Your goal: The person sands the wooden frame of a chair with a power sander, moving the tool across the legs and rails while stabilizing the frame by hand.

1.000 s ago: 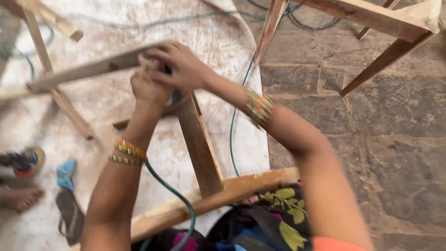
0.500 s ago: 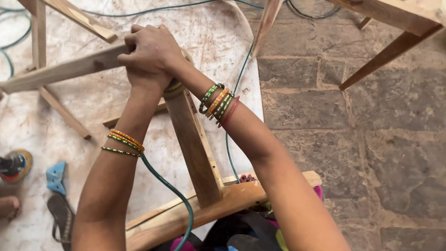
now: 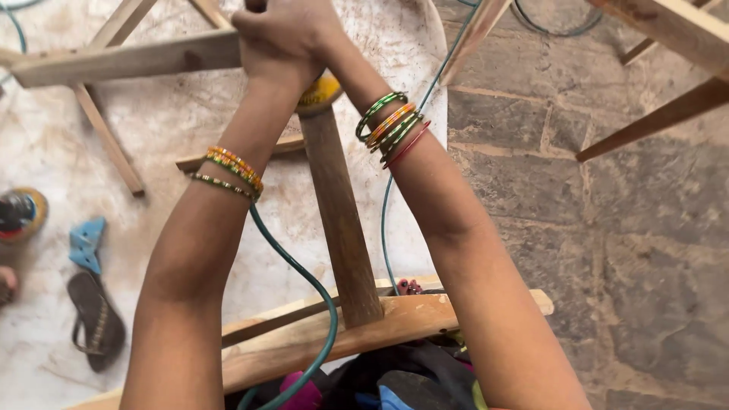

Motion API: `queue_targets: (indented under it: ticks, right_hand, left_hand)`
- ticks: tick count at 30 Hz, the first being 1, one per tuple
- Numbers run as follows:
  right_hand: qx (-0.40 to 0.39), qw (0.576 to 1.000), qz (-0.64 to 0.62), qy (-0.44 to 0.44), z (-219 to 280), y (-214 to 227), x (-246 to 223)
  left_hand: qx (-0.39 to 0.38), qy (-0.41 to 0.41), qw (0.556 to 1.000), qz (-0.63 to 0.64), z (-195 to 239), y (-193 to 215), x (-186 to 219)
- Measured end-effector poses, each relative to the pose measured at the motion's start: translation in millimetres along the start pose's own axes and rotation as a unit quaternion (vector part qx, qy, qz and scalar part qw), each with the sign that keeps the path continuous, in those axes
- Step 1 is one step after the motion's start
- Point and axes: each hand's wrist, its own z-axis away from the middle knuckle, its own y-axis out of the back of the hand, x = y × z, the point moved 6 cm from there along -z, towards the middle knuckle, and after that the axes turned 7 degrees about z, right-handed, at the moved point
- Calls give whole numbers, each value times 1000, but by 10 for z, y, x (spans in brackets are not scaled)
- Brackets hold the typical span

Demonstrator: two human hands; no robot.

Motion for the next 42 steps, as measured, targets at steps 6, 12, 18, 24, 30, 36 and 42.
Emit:
queue_targets:
  ticks: [6, 12, 18, 24, 30, 36, 42]
  right_hand:
    - [-24, 998, -27, 49, 45, 121, -114]
    - [-47, 994, -43, 93, 268, 210, -134]
    - [-120, 983, 1, 137, 589, 379, -236]
    - [-129, 986, -21, 107, 914, 548, -415]
    - [-95, 991, -20, 92, 1336, 756, -545]
    - [-117, 990, -17, 76, 1783, 1040, -792]
    - [-132, 990, -15, 57, 1720, 1006, -836]
  left_hand:
    - [-10, 5, 1000, 20, 48, -63, -43]
    - [-63, 51, 995, 62, 158, -412, 156]
    - [-28, 98, 990, 98, 405, -384, 331]
    - [101, 44, 992, 65, 775, -32, 501]
    - [85, 37, 986, 141, 1296, 163, 846]
    - [32, 57, 982, 178, 1828, 543, 1122]
    - [-21, 70, 981, 178, 1790, 667, 1098]
